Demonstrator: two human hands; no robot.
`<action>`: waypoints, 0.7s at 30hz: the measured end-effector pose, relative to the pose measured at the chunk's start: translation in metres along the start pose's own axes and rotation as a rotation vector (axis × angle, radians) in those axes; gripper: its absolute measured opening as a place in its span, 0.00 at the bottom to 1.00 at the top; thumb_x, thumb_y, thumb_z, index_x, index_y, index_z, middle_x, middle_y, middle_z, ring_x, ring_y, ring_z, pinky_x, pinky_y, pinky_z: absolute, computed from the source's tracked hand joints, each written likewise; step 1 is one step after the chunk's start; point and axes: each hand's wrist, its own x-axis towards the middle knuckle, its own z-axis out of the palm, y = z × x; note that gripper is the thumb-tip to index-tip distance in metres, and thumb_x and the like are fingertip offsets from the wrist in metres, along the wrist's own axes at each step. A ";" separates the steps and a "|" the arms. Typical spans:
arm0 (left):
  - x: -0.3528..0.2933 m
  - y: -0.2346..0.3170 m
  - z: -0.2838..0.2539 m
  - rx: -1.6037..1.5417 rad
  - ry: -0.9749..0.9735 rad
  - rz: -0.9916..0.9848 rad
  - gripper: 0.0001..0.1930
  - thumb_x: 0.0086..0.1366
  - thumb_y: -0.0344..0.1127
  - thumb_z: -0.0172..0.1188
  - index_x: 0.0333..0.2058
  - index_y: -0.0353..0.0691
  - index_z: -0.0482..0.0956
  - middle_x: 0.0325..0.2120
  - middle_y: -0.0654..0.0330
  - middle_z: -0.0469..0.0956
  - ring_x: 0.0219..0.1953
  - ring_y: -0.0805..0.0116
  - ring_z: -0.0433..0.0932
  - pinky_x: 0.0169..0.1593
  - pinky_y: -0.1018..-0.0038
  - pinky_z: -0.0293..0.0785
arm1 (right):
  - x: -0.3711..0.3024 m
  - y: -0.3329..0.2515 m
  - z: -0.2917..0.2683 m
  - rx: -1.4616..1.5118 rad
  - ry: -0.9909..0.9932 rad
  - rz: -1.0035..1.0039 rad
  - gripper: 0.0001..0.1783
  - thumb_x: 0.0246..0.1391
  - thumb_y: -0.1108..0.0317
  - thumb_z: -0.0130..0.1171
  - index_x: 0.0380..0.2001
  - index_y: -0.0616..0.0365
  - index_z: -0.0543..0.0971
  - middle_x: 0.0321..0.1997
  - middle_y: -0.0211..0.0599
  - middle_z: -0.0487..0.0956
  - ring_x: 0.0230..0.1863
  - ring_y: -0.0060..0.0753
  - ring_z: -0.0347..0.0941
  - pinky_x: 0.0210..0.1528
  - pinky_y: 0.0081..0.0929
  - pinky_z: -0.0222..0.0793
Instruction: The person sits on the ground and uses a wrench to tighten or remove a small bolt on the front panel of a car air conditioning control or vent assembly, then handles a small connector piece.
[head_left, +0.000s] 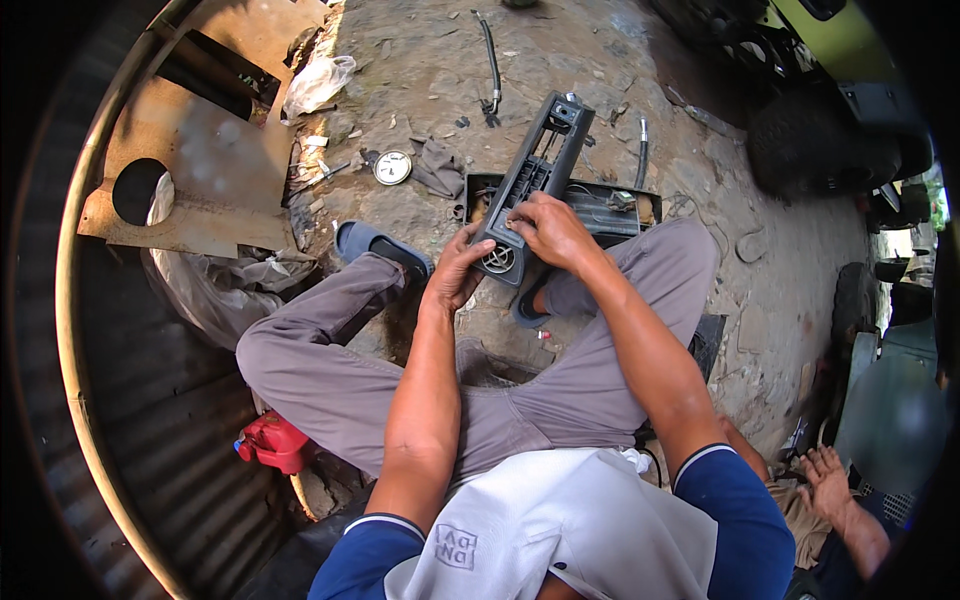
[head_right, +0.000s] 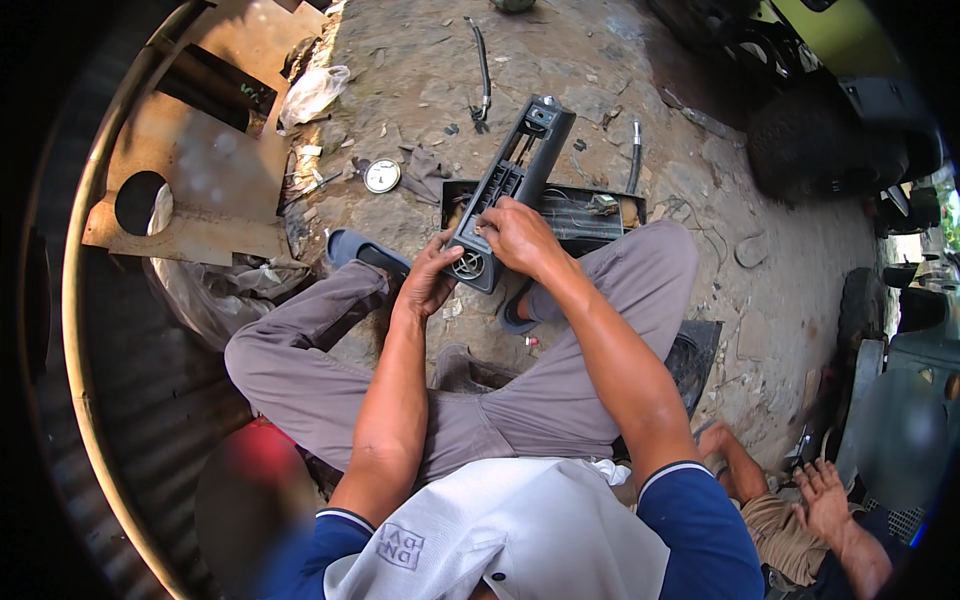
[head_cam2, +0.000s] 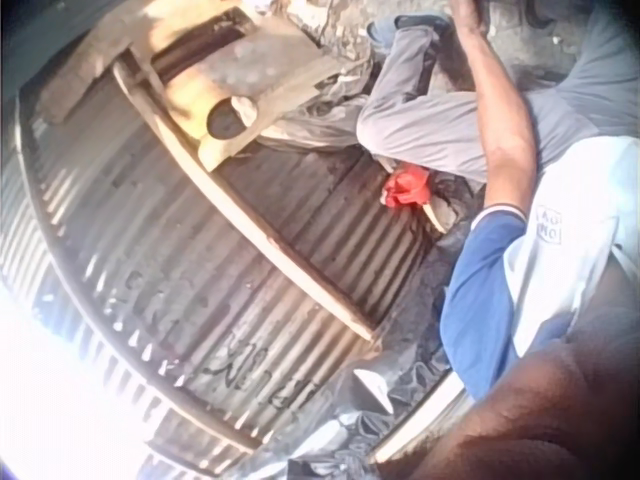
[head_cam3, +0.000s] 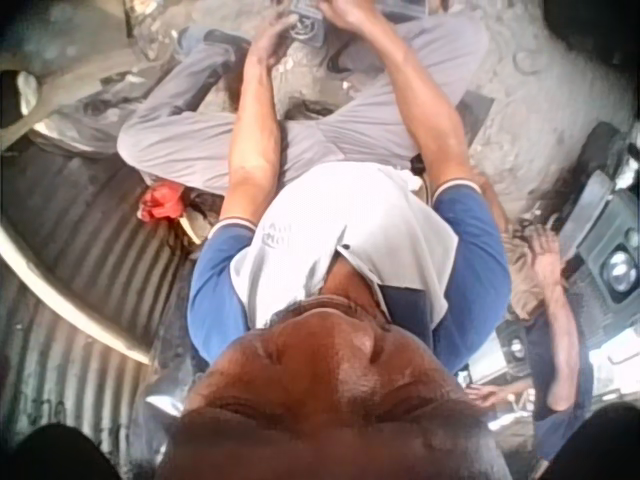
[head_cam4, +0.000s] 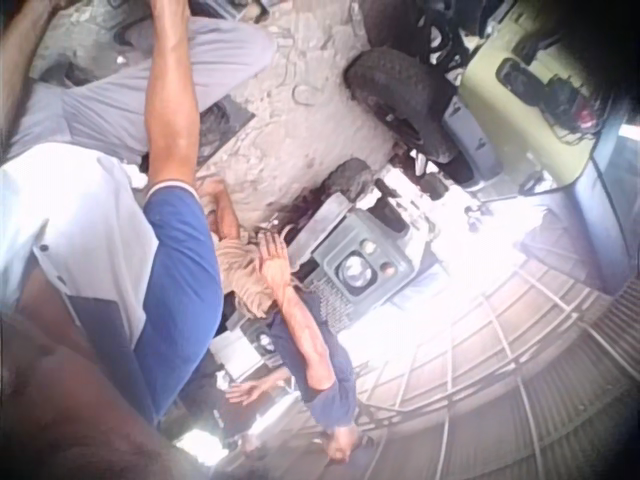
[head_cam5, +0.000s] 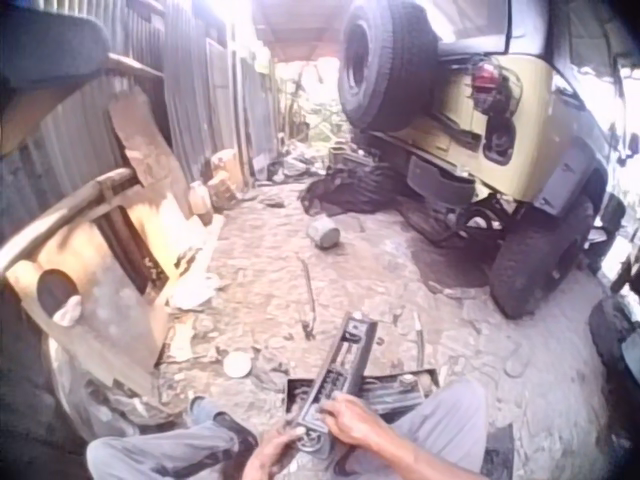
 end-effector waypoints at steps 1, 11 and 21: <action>0.000 0.000 0.000 -0.001 -0.004 0.002 0.32 0.61 0.28 0.69 0.62 0.29 0.64 0.50 0.53 0.79 0.50 0.67 0.81 0.55 0.70 0.78 | 0.000 -0.001 0.000 -0.001 0.005 -0.001 0.11 0.59 0.67 0.59 0.40 0.59 0.85 0.38 0.47 0.78 0.46 0.54 0.77 0.50 0.46 0.71; 0.000 0.000 0.000 0.037 -0.014 0.008 0.30 0.63 0.30 0.67 0.62 0.32 0.66 0.49 0.56 0.79 0.50 0.69 0.80 0.56 0.70 0.76 | -0.002 -0.001 0.005 -0.018 0.056 -0.024 0.10 0.58 0.66 0.63 0.39 0.61 0.84 0.35 0.44 0.77 0.42 0.52 0.76 0.46 0.43 0.72; 0.001 0.000 0.000 0.048 -0.015 0.001 0.31 0.63 0.31 0.68 0.61 0.32 0.66 0.49 0.57 0.79 0.49 0.69 0.80 0.56 0.71 0.76 | -0.004 -0.004 0.008 -0.068 0.094 -0.038 0.10 0.58 0.65 0.63 0.36 0.61 0.83 0.35 0.44 0.75 0.42 0.52 0.76 0.45 0.44 0.71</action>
